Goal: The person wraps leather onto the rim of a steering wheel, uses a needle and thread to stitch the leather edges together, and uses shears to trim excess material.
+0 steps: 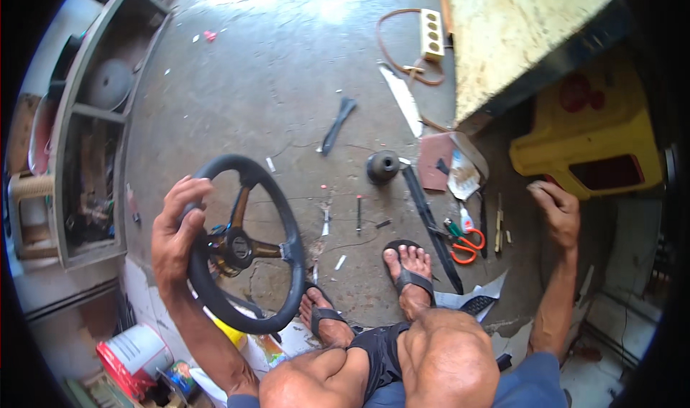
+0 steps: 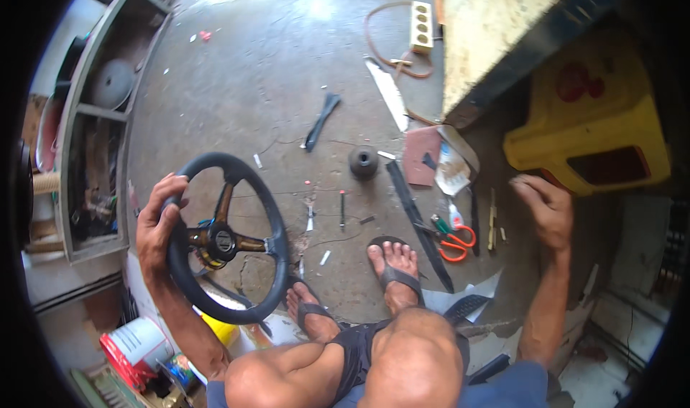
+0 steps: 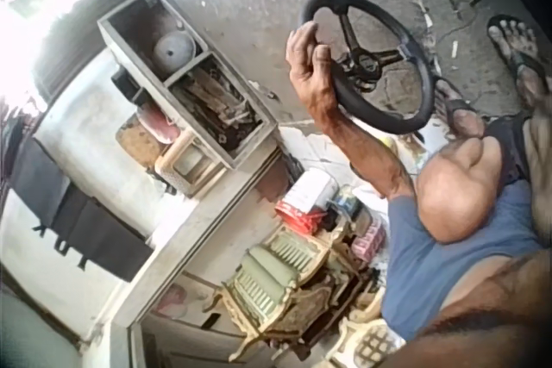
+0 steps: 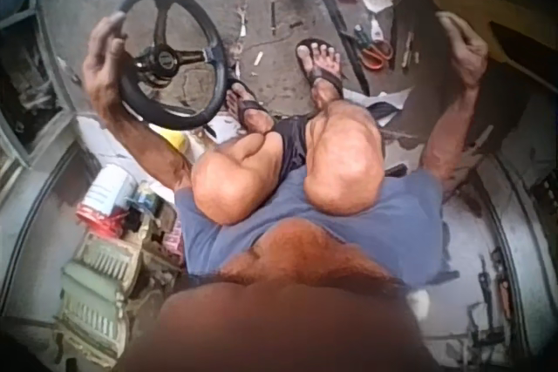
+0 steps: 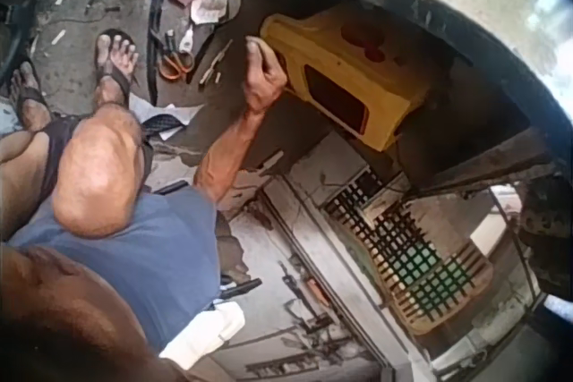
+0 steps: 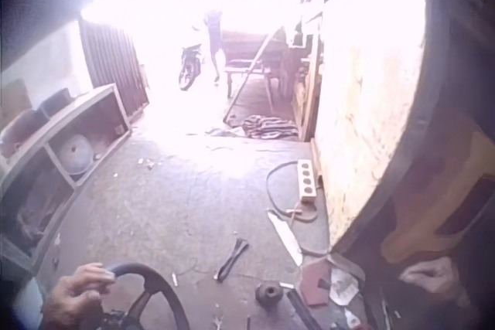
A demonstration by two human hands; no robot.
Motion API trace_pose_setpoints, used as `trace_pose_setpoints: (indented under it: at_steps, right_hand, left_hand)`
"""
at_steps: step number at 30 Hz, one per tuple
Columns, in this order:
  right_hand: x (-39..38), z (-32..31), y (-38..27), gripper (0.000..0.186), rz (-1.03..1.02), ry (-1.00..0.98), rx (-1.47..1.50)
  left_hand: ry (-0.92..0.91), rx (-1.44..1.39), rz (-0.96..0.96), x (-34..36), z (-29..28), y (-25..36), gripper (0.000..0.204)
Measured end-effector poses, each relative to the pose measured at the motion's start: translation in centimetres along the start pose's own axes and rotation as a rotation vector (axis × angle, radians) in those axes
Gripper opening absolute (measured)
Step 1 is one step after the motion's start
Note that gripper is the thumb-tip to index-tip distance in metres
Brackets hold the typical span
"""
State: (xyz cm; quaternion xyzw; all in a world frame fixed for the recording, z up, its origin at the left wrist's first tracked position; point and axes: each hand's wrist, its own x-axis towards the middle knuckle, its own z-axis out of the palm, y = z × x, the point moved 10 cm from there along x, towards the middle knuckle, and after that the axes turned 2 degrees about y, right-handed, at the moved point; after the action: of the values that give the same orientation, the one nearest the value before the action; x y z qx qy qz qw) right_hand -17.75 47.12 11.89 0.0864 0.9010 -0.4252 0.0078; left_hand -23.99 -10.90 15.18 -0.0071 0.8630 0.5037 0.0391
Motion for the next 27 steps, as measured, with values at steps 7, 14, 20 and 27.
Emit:
trace_pose_setpoints:
  at_steps: [7, 14, 20, 27]
  right_hand:
    - [2.5, 10.9, -20.4, 0.014, -0.794, -0.162, 0.069]
    - [2.3, 22.0, -27.4, 0.016, -0.866, -0.262, 0.06]
    - [2.7, 20.4, -25.4, 0.017, -0.791, -0.365, 0.227]
    - [5.5, 15.5, -14.4, 0.02, -0.275, -0.438, 0.227]
  left_hand:
    - [-0.102, 0.159, 0.101, 0.5, 5.8, 4.9, 0.076]
    - [-0.226, 0.183, 0.157, 0.6, 10.5, 6.3, 0.055]
    - [-0.192, 0.262, 0.167, 0.1, 8.9, 6.9, 0.025]
    - [-0.134, 0.198, 0.232, -0.6, 6.0, 5.7, 0.015]
